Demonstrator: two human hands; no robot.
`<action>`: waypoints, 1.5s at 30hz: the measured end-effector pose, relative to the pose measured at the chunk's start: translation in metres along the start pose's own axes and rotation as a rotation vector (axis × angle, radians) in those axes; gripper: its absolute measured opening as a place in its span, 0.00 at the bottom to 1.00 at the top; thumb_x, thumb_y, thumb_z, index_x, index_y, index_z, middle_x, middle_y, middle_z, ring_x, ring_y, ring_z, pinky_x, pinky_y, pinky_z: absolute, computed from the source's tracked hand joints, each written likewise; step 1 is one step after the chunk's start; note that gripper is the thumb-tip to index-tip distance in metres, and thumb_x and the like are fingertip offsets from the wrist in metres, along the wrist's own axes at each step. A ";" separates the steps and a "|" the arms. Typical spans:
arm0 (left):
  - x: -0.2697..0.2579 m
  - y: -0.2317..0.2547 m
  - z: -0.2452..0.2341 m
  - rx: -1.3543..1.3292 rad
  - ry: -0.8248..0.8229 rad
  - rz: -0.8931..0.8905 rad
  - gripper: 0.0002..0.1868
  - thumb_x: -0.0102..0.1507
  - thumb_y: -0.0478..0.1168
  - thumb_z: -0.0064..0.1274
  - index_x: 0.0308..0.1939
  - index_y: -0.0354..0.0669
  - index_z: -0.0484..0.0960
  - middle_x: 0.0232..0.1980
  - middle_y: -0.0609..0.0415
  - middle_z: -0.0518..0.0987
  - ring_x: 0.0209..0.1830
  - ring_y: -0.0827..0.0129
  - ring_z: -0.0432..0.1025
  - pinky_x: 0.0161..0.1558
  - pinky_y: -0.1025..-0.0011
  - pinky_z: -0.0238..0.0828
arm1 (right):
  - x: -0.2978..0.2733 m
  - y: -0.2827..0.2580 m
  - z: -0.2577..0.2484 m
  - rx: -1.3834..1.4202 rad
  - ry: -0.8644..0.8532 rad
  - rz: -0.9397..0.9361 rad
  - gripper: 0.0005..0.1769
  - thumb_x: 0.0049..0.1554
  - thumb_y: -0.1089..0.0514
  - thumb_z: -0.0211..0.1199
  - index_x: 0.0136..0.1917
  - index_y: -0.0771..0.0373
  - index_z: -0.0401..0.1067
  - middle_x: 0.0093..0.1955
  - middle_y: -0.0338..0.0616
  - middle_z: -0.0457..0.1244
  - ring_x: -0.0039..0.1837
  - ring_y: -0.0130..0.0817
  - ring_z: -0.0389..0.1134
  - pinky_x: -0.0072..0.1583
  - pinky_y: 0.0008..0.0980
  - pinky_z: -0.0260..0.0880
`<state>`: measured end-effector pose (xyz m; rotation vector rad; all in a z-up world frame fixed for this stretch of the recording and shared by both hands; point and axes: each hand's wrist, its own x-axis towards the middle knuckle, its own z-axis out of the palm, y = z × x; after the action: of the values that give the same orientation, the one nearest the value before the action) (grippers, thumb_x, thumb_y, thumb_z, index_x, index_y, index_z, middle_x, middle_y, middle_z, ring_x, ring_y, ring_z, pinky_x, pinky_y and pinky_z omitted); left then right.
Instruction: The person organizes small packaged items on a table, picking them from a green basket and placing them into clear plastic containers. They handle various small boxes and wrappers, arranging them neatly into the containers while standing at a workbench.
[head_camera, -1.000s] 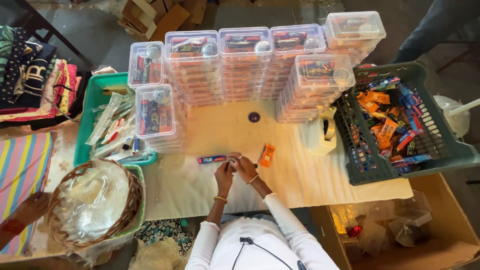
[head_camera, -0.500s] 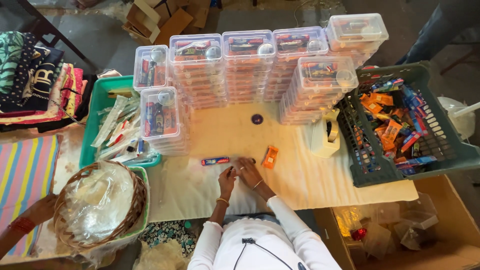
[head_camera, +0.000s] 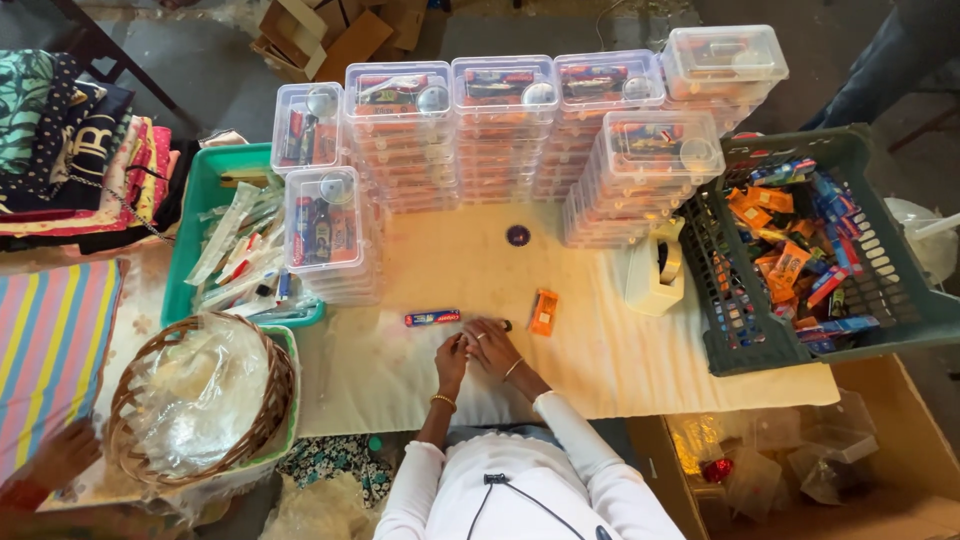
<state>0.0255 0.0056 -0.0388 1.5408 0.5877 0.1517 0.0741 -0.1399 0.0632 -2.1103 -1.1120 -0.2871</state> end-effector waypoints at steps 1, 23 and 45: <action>0.001 0.000 0.000 0.044 0.068 -0.005 0.18 0.68 0.46 0.55 0.56 0.38 0.84 0.39 0.52 0.87 0.35 0.69 0.80 0.31 0.77 0.76 | 0.009 -0.016 -0.011 0.037 -0.025 -0.038 0.24 0.60 0.59 0.59 0.68 0.71 0.67 0.69 0.58 0.62 0.72 0.57 0.58 0.72 0.53 0.54; -0.008 0.042 0.000 0.139 0.058 0.147 0.15 0.67 0.44 0.55 0.52 0.38 0.85 0.36 0.49 0.87 0.36 0.69 0.83 0.41 0.73 0.78 | -0.026 0.032 -0.016 -0.125 -0.009 0.248 0.26 0.58 0.58 0.60 0.69 0.65 0.67 0.69 0.56 0.62 0.72 0.53 0.60 0.72 0.47 0.59; -0.026 0.078 0.026 0.039 -0.287 0.275 0.22 0.68 0.40 0.54 0.65 0.40 0.71 0.42 0.50 0.83 0.39 0.70 0.77 0.43 0.71 0.75 | 0.054 -0.018 -0.048 0.821 0.418 0.468 0.29 0.65 0.51 0.59 0.74 0.63 0.54 0.59 0.49 0.67 0.59 0.34 0.70 0.60 0.32 0.71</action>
<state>0.0355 -0.0251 0.0415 1.6409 0.1513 0.1251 0.0982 -0.1329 0.1332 -1.4104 -0.3576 -0.0223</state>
